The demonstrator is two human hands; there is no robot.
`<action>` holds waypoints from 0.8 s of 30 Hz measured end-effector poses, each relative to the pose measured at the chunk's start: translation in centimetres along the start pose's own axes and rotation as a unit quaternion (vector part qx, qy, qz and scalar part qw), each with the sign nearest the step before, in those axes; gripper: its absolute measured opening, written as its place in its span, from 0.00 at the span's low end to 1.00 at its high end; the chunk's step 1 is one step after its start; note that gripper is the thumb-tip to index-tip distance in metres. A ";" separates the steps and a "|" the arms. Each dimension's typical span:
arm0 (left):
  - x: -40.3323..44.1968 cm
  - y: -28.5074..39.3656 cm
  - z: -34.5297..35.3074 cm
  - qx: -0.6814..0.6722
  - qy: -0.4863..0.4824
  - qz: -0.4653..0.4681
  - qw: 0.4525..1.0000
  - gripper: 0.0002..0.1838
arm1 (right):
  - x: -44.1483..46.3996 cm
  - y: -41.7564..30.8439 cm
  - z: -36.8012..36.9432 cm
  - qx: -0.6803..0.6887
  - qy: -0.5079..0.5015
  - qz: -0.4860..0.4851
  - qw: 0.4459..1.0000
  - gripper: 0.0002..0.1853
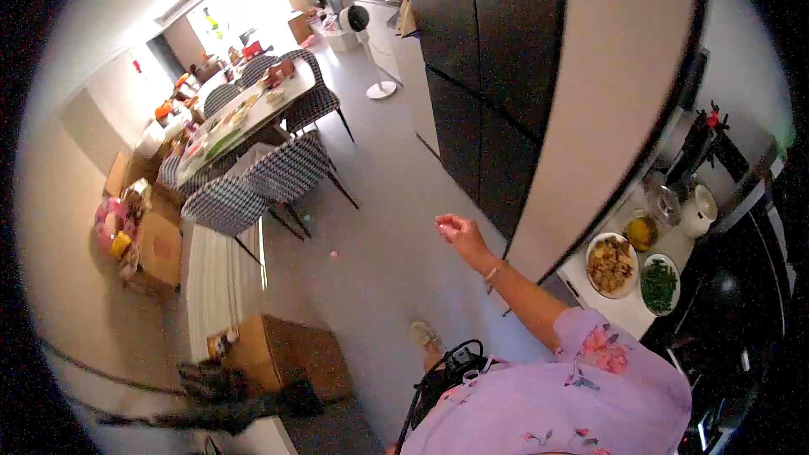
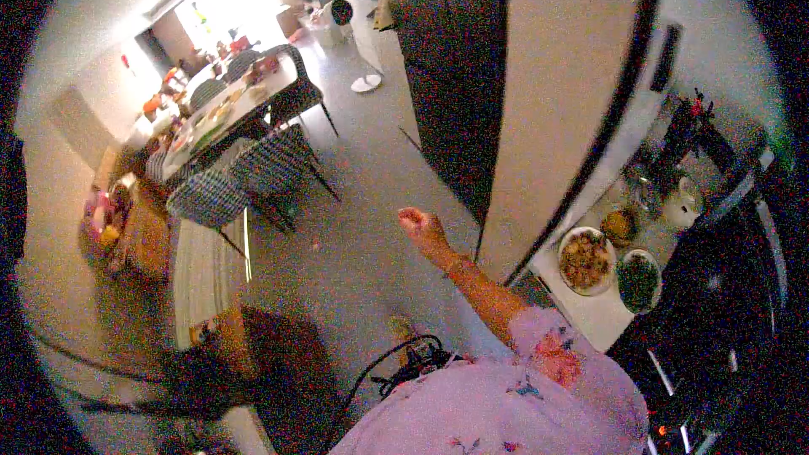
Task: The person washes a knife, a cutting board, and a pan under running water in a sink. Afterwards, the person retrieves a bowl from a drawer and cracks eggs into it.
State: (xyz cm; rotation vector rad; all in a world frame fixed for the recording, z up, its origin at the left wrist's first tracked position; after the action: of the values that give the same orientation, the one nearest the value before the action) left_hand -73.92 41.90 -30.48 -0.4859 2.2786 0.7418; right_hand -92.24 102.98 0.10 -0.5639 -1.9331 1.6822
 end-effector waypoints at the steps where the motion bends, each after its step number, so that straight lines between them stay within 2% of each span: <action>1: 2.1 2.2 -1.1 0.010 -0.002 0.009 1.000 0.15 | 3.0 2.3 0.8 0.086 0.012 0.068 0.994 0.11; 2: 4.7 4.8 -2.7 0.018 -0.002 0.026 1.000 0.15 | 5.7 3.4 1.5 0.089 0.024 0.072 0.993 0.11; 4: 9.7 11.2 -6.1 0.022 -0.001 0.069 0.997 0.15 | 11.1 5.5 1.4 0.175 0.078 0.142 0.971 0.10; 7: 18.6 24.5 -11.1 0.014 -0.003 0.170 0.985 0.15 | 19.5 8.6 -0.4 0.241 0.128 0.187 0.944 0.09; 9: 23.4 35.3 -14.6 -0.014 -0.004 0.241 0.970 0.15 | 25.0 10.3 -3.0 0.318 0.133 0.181 0.921 0.06; 11: 24.8 49.0 -17.0 -0.076 -0.014 0.299 0.951 0.16 | 30.3 12.2 -6.9 0.374 0.135 0.157 0.904 0.04; 14: 25.9 68.3 -17.6 -0.185 -0.038 0.345 0.919 0.18 | 38.3 15.5 -13.7 0.439 0.174 0.100 0.876 0.06; 15: 27.0 73.0 -16.7 -0.218 -0.055 0.365 0.903 0.19 | 40.8 16.8 -15.7 0.463 0.196 0.084 0.860 0.07; 17: 29.1 81.8 -12.2 -0.299 -0.120 0.402 0.857 0.20 | 43.4 20.4 -20.1 0.542 0.324 0.087 0.770 0.08; 18: 30.0 85.7 -9.5 -0.335 -0.157 0.409 0.834 0.22 | 43.9 23.0 -22.3 0.538 0.366 0.102 0.753 0.08; 19: 30.4 89.4 -6.4 -0.344 -0.224 0.364 0.836 0.23 | 46.0 24.3 -24.1 0.536 0.400 0.107 0.736 0.08; 21: 32.6 95.3 1.6 -0.275 -0.314 0.359 0.835 0.23 | 46.4 25.1 -25.9 0.536 0.499 0.128 0.669 0.10; 23: 28.3 100.0 4.6 -0.330 -0.364 0.279 0.825 0.23 | 46.6 26.8 -27.7 0.528 0.565 0.153 0.615 0.10; 24: 26.6 102.3 5.6 -0.332 -0.373 0.290 0.816 0.23 | 46.4 27.7 -28.7 0.525 0.589 0.167 0.591 0.10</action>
State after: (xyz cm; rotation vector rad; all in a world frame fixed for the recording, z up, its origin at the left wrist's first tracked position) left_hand -143.14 120.42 -14.55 0.2341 1.3465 1.7038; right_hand -111.29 157.76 -19.44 -1.1063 0.2108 1.5469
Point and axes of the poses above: each hand's wrist, its own x-axis towards the middle knuckle, its own z-axis out of the palm, y = z × x, the point moved 8 cm from there along x, towards the middle knuckle, and after that the axes turned 3 degrees about -x, right-handed, at the moved point
